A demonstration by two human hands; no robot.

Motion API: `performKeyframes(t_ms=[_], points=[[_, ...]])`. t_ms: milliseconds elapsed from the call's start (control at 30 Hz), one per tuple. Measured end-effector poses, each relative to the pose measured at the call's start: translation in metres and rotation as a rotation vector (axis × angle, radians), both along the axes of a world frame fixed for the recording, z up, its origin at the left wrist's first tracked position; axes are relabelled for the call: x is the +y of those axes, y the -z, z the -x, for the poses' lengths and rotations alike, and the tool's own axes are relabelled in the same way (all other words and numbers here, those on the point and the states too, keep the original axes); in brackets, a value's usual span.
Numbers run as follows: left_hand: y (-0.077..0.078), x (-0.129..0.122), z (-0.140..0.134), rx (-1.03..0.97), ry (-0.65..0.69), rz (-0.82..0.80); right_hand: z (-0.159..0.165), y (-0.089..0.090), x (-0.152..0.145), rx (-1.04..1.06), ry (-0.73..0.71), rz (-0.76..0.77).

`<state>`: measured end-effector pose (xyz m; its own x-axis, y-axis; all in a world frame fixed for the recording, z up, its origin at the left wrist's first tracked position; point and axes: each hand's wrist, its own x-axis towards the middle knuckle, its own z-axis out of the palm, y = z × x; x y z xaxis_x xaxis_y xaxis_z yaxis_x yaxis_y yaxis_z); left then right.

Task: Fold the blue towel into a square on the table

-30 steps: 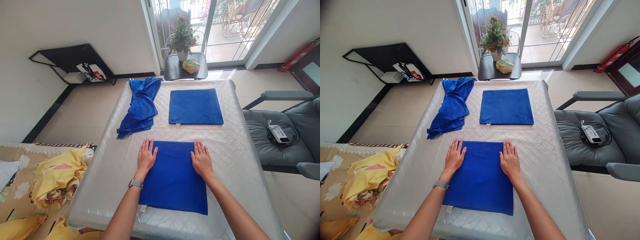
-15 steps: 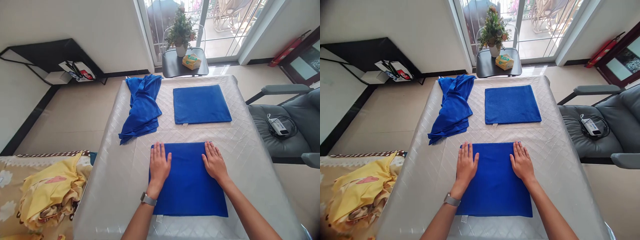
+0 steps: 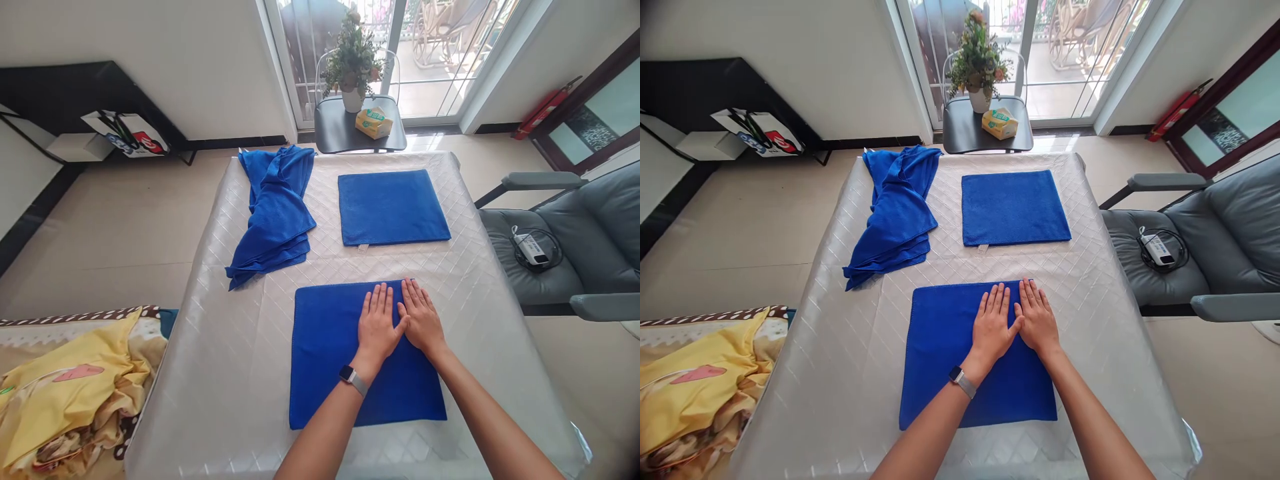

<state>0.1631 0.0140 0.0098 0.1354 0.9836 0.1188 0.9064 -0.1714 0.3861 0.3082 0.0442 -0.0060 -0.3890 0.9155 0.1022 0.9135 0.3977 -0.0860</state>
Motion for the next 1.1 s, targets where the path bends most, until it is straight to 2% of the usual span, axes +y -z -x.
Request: performKeyframes(t_ms=[167,367,467,867,1100], points=[[-0.004,-0.008,0.05,0.077,-0.108,0.035,0.004,-0.006,0.0,0.005,0.034,0.019],[0.004,-0.022,0.119,0.181,-0.303,0.014,0.006,-0.008,0.0,0.01,0.041,0.037],[0.007,-0.028,0.138,0.192,-0.349,0.009,0.005,-0.006,0.0,0.024,0.045,0.026],[0.009,-0.028,0.14,0.199,-0.366,0.038,0.016,-0.012,-0.011,0.066,0.022,0.02],[0.008,-0.028,0.14,0.208,-0.363,0.062,0.013,-0.006,-0.009,0.114,0.039,0.06]])
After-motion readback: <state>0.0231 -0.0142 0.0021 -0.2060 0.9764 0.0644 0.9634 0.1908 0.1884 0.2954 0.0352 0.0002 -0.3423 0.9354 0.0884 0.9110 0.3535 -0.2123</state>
